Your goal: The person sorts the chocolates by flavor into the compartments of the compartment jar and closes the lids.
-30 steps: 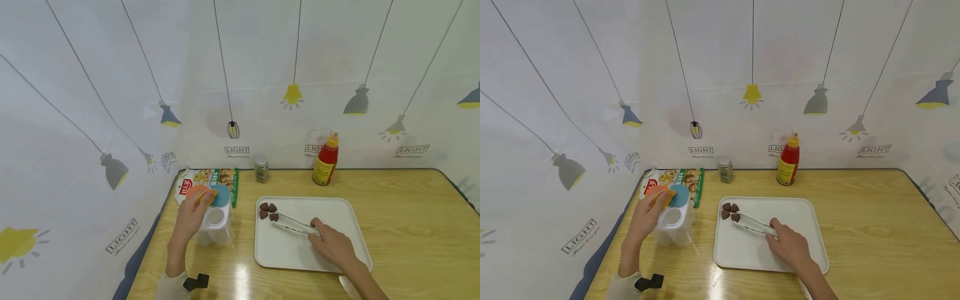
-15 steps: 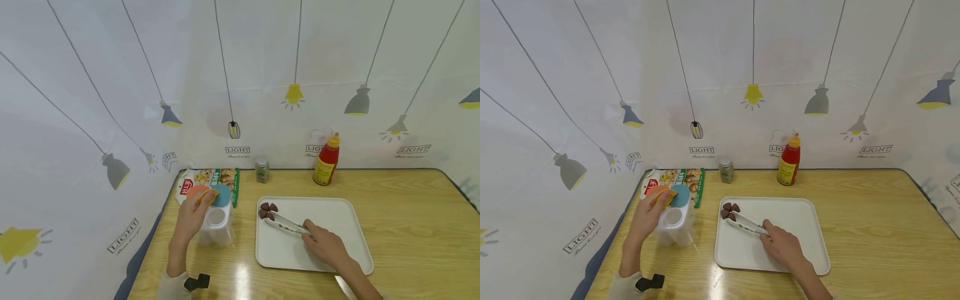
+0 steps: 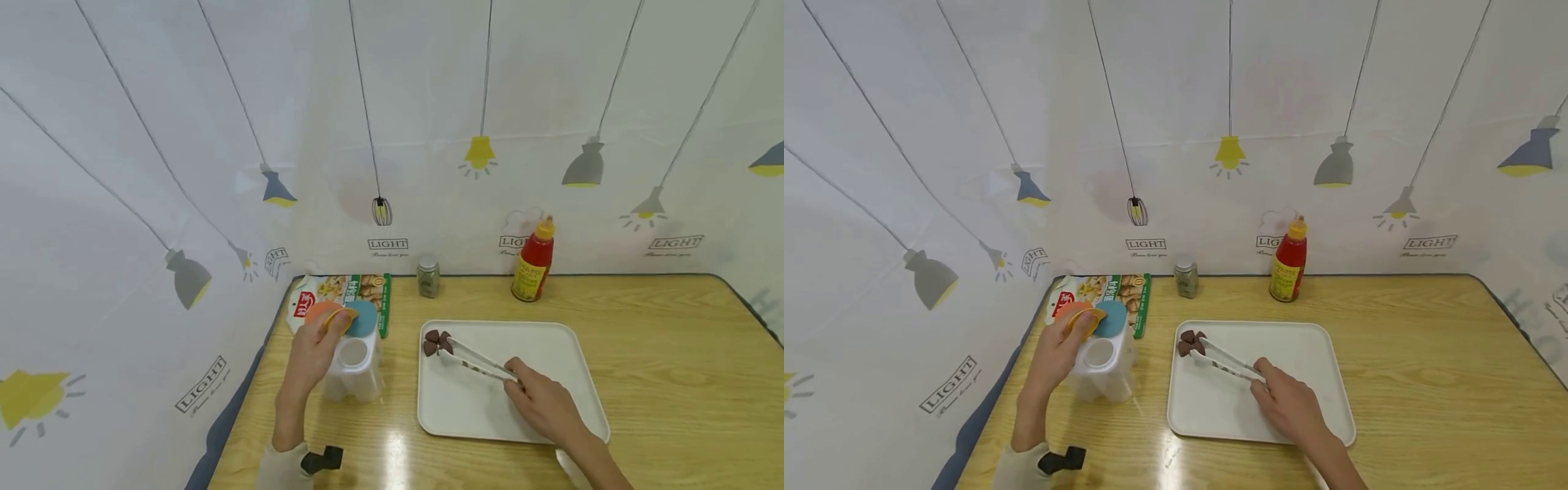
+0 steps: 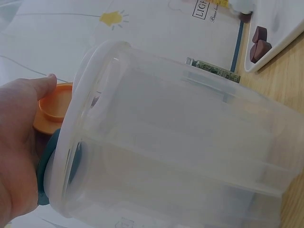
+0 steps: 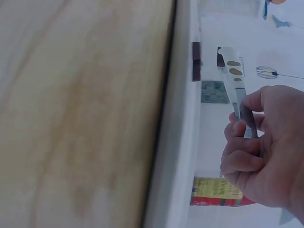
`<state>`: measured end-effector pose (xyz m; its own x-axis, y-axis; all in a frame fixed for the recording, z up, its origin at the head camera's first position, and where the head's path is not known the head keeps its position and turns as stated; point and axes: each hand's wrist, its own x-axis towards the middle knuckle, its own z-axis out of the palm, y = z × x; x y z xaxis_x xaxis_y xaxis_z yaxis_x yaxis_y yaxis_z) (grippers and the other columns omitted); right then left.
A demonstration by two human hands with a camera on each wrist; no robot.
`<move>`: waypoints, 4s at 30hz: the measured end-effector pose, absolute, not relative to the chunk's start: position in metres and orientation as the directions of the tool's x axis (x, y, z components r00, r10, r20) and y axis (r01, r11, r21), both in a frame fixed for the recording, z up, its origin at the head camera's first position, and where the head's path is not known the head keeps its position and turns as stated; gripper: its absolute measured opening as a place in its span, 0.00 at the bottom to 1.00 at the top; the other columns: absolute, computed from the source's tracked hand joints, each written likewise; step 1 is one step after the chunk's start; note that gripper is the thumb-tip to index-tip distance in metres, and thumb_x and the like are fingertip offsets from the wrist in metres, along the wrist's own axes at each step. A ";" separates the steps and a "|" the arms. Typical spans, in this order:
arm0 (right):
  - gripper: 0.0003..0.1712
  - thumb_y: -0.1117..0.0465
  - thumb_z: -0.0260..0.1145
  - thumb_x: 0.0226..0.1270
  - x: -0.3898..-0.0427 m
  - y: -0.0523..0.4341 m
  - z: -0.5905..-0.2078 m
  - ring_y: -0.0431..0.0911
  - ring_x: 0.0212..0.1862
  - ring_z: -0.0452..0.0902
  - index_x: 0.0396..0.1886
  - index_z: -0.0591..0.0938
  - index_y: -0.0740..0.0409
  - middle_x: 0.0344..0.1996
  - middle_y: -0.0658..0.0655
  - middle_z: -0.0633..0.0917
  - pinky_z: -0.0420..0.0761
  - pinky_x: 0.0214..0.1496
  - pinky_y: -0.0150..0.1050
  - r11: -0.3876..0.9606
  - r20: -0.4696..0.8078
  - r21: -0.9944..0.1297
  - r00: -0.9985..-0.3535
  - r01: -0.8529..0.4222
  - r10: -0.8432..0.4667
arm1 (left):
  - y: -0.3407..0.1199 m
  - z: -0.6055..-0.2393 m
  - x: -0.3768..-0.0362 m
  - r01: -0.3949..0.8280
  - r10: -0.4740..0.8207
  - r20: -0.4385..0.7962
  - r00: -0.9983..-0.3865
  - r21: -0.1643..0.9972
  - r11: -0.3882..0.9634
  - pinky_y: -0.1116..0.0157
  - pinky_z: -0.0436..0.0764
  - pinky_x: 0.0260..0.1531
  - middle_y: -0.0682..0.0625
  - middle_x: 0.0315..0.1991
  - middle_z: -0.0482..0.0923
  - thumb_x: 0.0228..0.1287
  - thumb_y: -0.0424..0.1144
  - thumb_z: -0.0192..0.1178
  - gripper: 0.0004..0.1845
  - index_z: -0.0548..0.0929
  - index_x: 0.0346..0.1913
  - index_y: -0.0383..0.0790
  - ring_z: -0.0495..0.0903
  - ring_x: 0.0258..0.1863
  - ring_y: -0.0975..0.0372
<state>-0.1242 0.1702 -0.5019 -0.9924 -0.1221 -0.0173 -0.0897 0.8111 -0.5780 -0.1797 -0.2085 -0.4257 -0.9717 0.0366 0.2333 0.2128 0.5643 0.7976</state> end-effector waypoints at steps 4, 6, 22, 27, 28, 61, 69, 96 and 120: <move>0.10 0.59 0.54 0.74 -0.122 0.166 -0.492 0.35 0.18 0.55 0.49 0.79 0.48 0.16 0.41 0.66 0.57 0.18 0.30 0.786 0.061 -0.601 -0.989 -0.144 -0.134 | -0.208 -0.428 -0.181 0.225 0.040 0.245 -0.969 0.796 0.563 0.55 0.80 0.49 0.49 0.46 0.88 0.76 0.53 0.52 0.18 0.86 0.52 0.48 0.83 0.43 0.58; 0.09 0.59 0.54 0.75 -0.121 0.160 -0.484 0.33 0.17 0.54 0.49 0.79 0.48 0.16 0.40 0.65 0.56 0.18 0.29 0.771 0.089 -0.614 -0.986 -0.168 -0.144 | -0.208 -0.429 -0.182 0.236 0.050 0.252 -0.966 0.797 0.555 0.55 0.80 0.48 0.49 0.47 0.88 0.77 0.53 0.51 0.18 0.86 0.52 0.48 0.83 0.42 0.58; 0.12 0.55 0.56 0.77 -0.123 0.082 -0.437 0.31 0.18 0.59 0.55 0.79 0.45 0.21 0.37 0.72 0.62 0.20 0.28 0.662 0.191 -0.662 -0.933 -0.352 -0.306 | -0.211 -0.433 -0.182 0.242 0.046 0.262 -0.964 0.790 0.563 0.66 0.73 0.32 0.51 0.28 0.80 0.76 0.54 0.51 0.17 0.86 0.50 0.51 0.73 0.27 0.62; 0.12 0.57 0.58 0.74 -0.127 0.068 -0.437 0.32 0.19 0.57 0.53 0.79 0.45 0.21 0.39 0.70 0.60 0.20 0.28 0.681 0.188 -0.631 -0.925 -0.371 -0.329 | -0.211 -0.432 -0.182 0.252 0.047 0.270 -0.962 0.801 0.543 0.67 0.63 0.19 0.53 0.16 0.66 0.77 0.52 0.52 0.14 0.86 0.45 0.51 0.61 0.15 0.65; 0.11 0.57 0.58 0.74 -0.127 0.066 -0.437 0.32 0.19 0.57 0.53 0.78 0.46 0.21 0.40 0.70 0.60 0.20 0.28 0.681 0.180 -0.633 -0.926 -0.368 -0.333 | -0.210 -0.432 -0.182 0.252 0.048 0.269 -0.962 0.803 0.539 0.68 0.64 0.20 0.53 0.16 0.65 0.77 0.52 0.52 0.14 0.86 0.45 0.51 0.61 0.16 0.66; 0.16 0.56 0.54 0.71 -0.149 0.153 -0.497 0.45 0.21 0.67 0.53 0.77 0.55 0.25 0.52 0.80 0.64 0.20 0.38 0.808 -0.098 -0.586 -0.995 0.057 -0.001 | -0.210 -0.431 -0.181 0.215 0.038 0.232 -0.972 0.808 0.549 0.66 0.69 0.28 0.52 0.20 0.69 0.76 0.55 0.51 0.18 0.86 0.52 0.51 0.68 0.21 0.62; 0.18 0.55 0.55 0.69 -0.155 0.152 -0.508 0.47 0.25 0.70 0.56 0.76 0.55 0.33 0.56 0.84 0.66 0.21 0.39 0.839 -0.160 -0.541 -0.987 0.065 -0.027 | -0.209 -0.431 -0.181 0.215 0.038 0.233 -0.972 0.809 0.547 0.68 0.61 0.20 0.53 0.16 0.61 0.76 0.54 0.52 0.16 0.86 0.51 0.52 0.57 0.16 0.66; 0.13 0.57 0.55 0.76 -0.143 0.147 -0.481 0.40 0.18 0.63 0.54 0.79 0.53 0.19 0.46 0.74 0.63 0.18 0.34 0.776 0.052 -0.624 -0.996 -0.091 -0.075 | -0.209 -0.430 -0.181 0.219 0.039 0.237 -0.971 0.807 0.548 0.68 0.64 0.23 0.52 0.18 0.65 0.76 0.54 0.51 0.17 0.86 0.51 0.51 0.64 0.19 0.63; 0.11 0.54 0.59 0.76 -0.105 0.073 -0.428 0.30 0.18 0.57 0.53 0.79 0.44 0.24 0.36 0.71 0.61 0.18 0.28 0.688 0.205 -0.637 -0.937 -0.347 -0.283 | -0.209 -0.429 -0.181 0.226 0.053 0.237 -0.970 0.801 0.555 0.68 0.61 0.20 0.55 0.14 0.60 0.77 0.54 0.51 0.17 0.86 0.49 0.49 0.58 0.15 0.66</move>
<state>-0.1051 0.0726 -0.4285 -0.9369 -0.2834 0.2049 -0.3475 0.6884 -0.6367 -0.1807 -0.2088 -0.4290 -0.9701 0.0535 0.2367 0.2260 0.5546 0.8009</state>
